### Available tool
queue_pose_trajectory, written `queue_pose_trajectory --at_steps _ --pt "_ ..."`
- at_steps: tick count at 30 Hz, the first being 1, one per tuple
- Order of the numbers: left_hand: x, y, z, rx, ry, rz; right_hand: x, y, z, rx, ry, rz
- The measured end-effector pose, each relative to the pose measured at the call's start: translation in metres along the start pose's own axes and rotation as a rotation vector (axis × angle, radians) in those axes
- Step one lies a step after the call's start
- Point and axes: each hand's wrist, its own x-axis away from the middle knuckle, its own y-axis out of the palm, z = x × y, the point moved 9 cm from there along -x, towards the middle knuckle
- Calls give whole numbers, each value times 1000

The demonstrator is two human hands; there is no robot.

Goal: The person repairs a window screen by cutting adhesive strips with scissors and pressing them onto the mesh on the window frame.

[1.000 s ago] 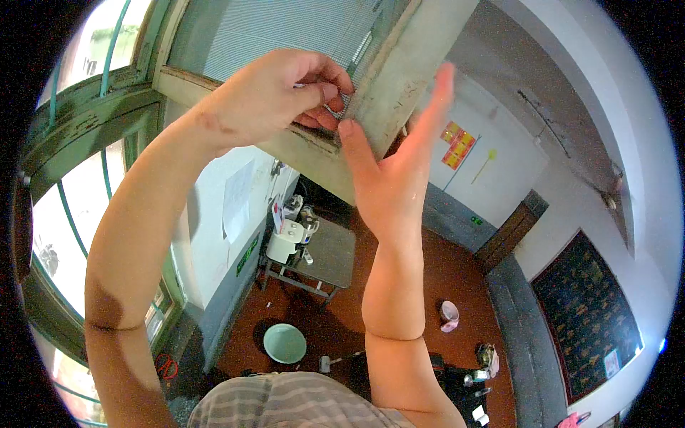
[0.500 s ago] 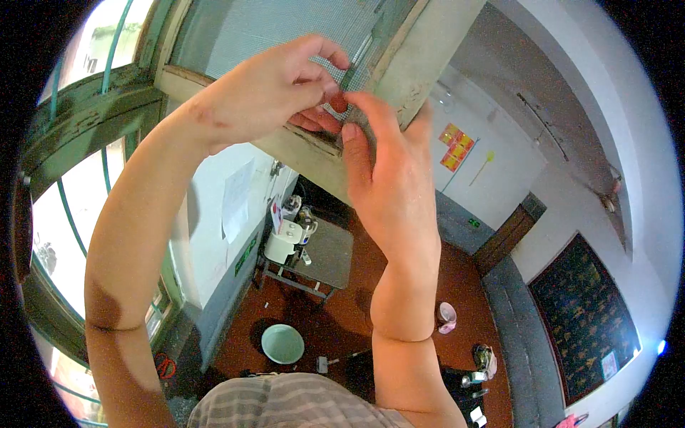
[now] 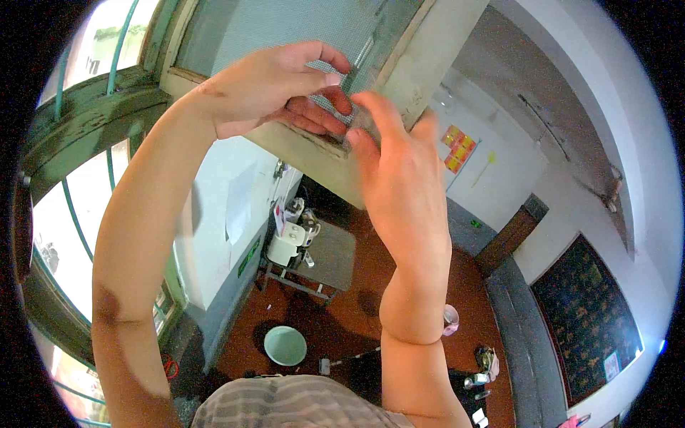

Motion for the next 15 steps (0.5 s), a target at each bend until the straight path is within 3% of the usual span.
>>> queue_pose_trajectory --at_steps 15 --pt "12 5 7 -17 60 -70 2 -4 0 -11 22 -12"
